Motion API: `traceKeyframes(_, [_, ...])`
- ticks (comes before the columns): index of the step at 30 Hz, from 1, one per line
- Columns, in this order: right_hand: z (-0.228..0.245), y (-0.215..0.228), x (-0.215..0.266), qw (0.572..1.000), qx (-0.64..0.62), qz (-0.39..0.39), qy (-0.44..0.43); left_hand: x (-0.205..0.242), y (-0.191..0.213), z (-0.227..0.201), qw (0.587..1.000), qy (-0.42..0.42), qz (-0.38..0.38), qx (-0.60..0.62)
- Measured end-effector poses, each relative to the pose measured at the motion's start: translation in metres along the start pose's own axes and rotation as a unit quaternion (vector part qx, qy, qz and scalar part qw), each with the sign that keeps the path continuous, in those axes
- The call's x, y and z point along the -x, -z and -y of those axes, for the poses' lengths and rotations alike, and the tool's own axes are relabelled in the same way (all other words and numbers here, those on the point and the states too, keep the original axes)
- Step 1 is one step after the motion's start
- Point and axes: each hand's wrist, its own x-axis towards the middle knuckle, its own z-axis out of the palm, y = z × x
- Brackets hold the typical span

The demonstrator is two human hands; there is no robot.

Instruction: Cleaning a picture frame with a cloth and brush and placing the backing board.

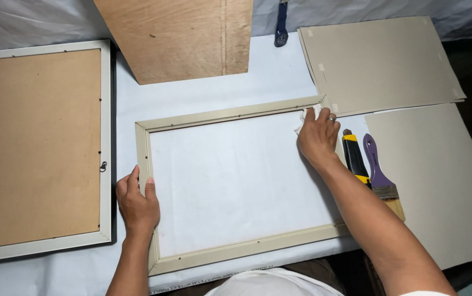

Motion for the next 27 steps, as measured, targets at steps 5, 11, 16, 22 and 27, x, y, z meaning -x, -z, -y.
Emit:
traceKeyframes(5, [-0.022, -0.022, -0.008, 0.995, 0.066, -0.022, 0.066, 0.002, -0.001, -0.001, 1.0, -0.004, 0.001, 0.002])
traceKeyframes(11, [-0.036, -0.011, 0.052, 0.982, 0.117, -0.014, 0.146, 0.003, -0.003, 0.001, 1.0, -0.009, -0.01, 0.007])
traceKeyframes(16, [-0.06, 0.006, 0.122, 0.981, 0.088, 0.053, 0.165, 0.003, -0.008, 0.006, 0.999, -0.008, -0.027, 0.017])
traceKeyframes(22, [-0.092, 0.03, 0.156, 0.966, 0.005, 0.179, 0.188, -0.003, -0.003, 0.007, 1.0, -0.012, -0.006, 0.018])
traceKeyframes(27, [-0.108, 0.023, 0.164, 0.938, 0.018, 0.181, 0.293, -0.005, -0.01, 0.02, 0.998, -0.063, -0.019, 0.0])
